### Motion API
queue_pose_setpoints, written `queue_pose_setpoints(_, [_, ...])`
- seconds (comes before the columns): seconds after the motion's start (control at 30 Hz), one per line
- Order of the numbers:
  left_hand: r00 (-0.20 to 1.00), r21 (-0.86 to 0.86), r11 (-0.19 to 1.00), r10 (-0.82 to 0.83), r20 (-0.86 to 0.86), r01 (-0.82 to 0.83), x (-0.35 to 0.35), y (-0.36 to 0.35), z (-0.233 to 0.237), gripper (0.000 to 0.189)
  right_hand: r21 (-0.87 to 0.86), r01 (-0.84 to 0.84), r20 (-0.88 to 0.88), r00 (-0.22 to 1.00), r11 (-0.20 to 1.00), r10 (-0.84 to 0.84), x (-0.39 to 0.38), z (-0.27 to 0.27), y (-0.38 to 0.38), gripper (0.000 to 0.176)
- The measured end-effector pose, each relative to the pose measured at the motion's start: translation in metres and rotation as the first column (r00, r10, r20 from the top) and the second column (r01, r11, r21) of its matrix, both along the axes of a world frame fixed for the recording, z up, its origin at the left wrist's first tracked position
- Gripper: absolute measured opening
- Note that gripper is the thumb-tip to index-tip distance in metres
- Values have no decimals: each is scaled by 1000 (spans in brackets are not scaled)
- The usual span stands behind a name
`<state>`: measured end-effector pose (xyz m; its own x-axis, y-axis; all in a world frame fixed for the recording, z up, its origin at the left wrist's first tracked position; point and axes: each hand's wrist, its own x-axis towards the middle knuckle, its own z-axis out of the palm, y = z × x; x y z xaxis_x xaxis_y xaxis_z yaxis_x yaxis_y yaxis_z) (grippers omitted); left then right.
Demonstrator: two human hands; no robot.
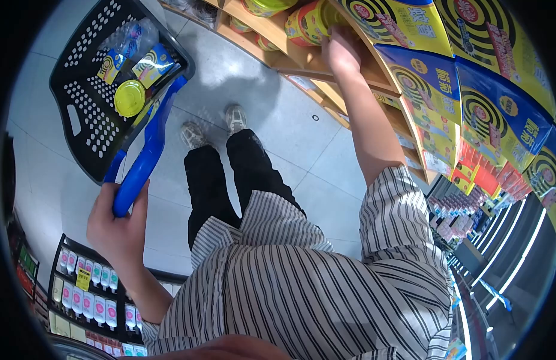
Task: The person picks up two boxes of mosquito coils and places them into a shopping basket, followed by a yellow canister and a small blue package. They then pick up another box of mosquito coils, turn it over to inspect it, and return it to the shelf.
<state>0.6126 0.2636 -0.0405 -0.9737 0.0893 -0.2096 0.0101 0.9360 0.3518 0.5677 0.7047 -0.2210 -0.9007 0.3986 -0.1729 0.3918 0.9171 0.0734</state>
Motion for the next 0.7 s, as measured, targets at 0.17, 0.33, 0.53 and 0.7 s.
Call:
queue_pose_setpoints(0.17, [1000,-10,1000,-3,3,3,0,-3,0,27,38,-120,-18,992,992,121,-4,7,5,32])
queue_pose_setpoints(0.33, [1000,-14,1000,-4,-5,4,-1,-5,1,27,38,-160,47,986,986,158,-6,9,10,29])
queue_pose_setpoints(0.53, [1000,-23,1000,-15,4,15,-2,-6,2,27,61,-189,81,980,980,184,-2,13,11,25])
queue_pose_setpoints(0.7, [1000,-14,1000,-24,7,24,-3,-6,1,26,19,-166,145,976,986,162,-6,23,8,27])
